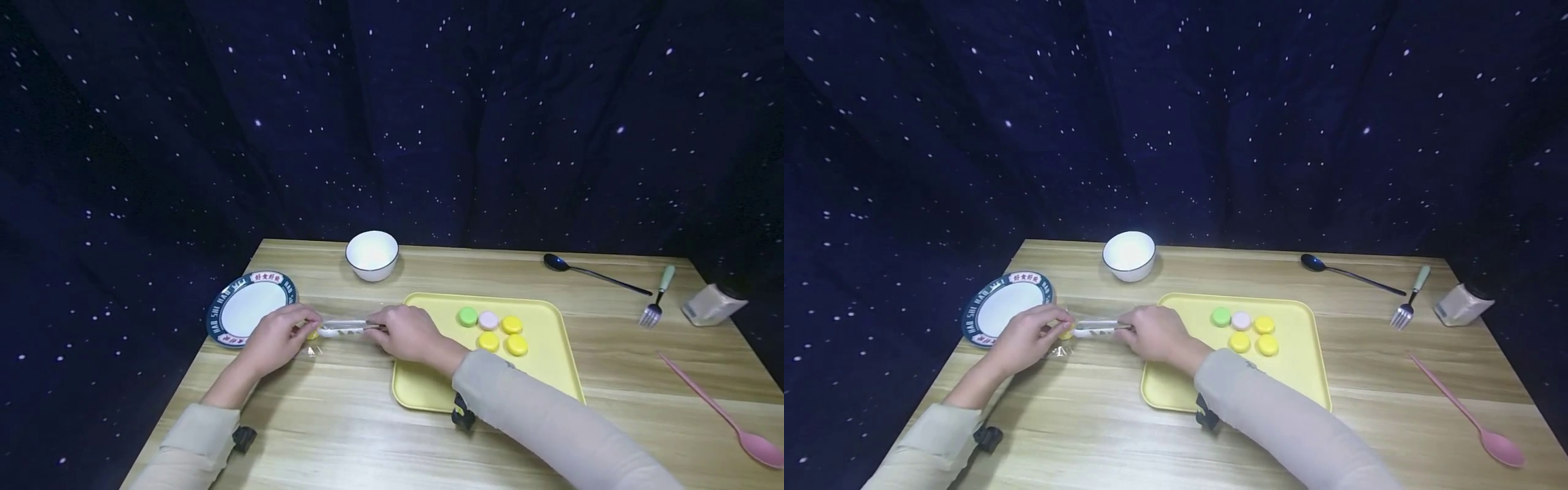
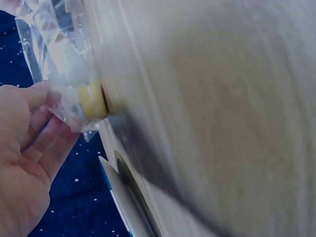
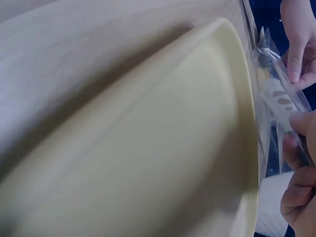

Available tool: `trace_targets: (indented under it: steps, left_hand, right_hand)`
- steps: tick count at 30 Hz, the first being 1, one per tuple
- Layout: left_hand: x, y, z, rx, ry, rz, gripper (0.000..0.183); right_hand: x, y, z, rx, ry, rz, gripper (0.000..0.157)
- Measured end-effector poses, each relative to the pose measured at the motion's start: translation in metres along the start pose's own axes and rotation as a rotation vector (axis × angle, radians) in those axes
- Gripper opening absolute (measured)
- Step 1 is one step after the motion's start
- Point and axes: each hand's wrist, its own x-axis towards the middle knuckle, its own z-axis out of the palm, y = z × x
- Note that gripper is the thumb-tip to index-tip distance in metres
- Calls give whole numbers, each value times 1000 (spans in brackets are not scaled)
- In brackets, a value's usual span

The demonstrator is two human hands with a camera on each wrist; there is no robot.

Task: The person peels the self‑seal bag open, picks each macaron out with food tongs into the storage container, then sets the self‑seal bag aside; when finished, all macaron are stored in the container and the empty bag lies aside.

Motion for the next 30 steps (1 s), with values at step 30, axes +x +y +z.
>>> trace_targets:
  steps: [30]
  left_hand:
    - [-1,1,1,13,7,-11,6]
  right_hand:
    - [-9,2,-6,-19,-40,0,40]
